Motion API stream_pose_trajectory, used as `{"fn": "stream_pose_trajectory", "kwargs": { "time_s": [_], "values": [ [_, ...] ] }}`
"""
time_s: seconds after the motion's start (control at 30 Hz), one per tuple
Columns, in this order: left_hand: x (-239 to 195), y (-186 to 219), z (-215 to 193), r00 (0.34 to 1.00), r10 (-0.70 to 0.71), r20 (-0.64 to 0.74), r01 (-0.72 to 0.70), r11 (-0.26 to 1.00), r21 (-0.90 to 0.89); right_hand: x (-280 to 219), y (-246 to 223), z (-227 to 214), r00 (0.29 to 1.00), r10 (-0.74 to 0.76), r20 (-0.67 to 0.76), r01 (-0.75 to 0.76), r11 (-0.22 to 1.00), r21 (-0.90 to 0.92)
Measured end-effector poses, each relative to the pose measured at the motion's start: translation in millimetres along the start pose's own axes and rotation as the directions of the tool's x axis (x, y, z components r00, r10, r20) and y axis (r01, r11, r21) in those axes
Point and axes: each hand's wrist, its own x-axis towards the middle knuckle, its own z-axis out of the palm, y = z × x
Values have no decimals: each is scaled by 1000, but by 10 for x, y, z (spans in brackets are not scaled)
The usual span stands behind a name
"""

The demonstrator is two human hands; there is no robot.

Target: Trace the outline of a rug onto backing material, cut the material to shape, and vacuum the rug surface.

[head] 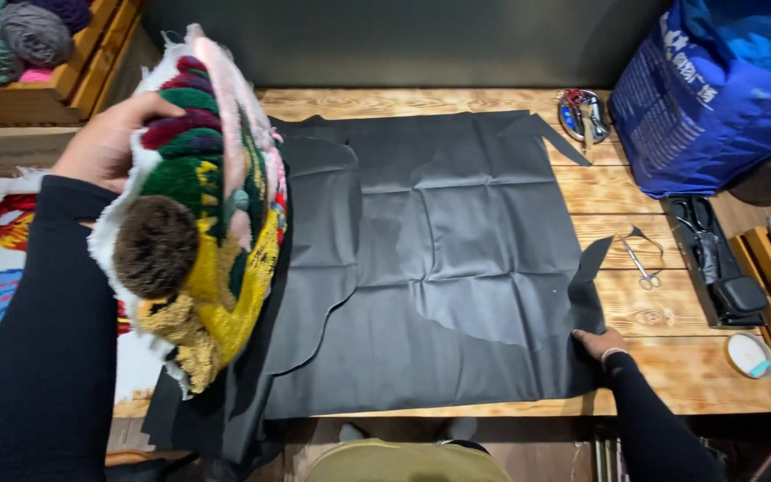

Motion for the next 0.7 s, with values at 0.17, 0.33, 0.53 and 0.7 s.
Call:
{"fn": "stream_pose_trajectory", "kwargs": {
  "time_s": [0.17,0.33,0.53,0.7],
  "values": [
    [-308,8,-703,999,36,-32,-36,999,-8,-232,-608,-97,944,-159,288,-71,757,649],
    [-395,-229,-1628,996,51,-70,-56,997,-59,-1779,-2479,-679,827,-495,268,108,607,787],
    [-859,-253,-1738,986,29,-165,-52,989,-136,-2747,-4049,-301,612,-769,182,404,502,765],
    [-1188,-260,-1733,974,2,-225,-43,983,-178,-3208,-4764,368,475,-866,157,531,424,733]
  ]
}}
